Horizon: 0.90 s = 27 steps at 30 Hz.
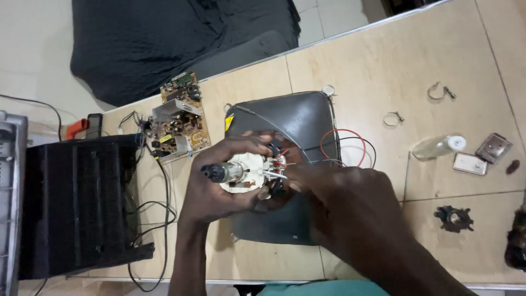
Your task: The person cleans the internal components of a disassembled electronic device, likely a motor or fan, using a pink toothbrush. They scrub various parts of the device, including the central shaft and surrounding housing, while holding it over a workbench.
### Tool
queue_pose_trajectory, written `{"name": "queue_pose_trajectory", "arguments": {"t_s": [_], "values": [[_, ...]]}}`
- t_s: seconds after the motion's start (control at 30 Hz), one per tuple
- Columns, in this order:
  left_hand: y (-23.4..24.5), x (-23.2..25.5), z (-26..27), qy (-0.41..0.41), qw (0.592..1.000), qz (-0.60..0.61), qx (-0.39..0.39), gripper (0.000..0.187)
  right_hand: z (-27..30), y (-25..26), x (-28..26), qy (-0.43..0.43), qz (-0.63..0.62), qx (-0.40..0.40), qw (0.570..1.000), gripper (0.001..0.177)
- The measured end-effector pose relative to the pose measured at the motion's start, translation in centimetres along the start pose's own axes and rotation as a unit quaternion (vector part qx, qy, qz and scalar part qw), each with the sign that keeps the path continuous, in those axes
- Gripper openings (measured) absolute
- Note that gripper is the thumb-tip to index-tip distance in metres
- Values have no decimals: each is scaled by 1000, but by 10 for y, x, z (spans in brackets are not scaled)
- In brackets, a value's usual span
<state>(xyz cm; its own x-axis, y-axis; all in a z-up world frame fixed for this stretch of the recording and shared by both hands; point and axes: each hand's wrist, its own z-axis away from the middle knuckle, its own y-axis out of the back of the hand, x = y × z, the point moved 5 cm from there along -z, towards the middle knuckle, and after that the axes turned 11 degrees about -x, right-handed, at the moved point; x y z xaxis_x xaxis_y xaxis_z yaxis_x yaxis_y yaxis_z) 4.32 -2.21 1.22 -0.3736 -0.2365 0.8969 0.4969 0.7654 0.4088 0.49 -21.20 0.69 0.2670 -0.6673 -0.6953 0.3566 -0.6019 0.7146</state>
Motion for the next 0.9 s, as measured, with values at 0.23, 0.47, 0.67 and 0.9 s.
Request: {"name": "queue_pose_trajectory", "arguments": {"t_s": [0.23,0.47,0.67,0.9], "values": [[-1,-1,-1,-10,1000,7,14,41,0,-3,12,10,-11,-24,1000,85],[-2,-2,1,-15,1000,19,5,43,5,-1,9,42,-22,1,999,72],[-5,1,0,2,1000,4,8,42,12,-3,-14,-96,19,-52,994,55],[-2,-7,5,-8,999,34,42,44,17,-35,1,-94,-7,-3,996,75]]}}
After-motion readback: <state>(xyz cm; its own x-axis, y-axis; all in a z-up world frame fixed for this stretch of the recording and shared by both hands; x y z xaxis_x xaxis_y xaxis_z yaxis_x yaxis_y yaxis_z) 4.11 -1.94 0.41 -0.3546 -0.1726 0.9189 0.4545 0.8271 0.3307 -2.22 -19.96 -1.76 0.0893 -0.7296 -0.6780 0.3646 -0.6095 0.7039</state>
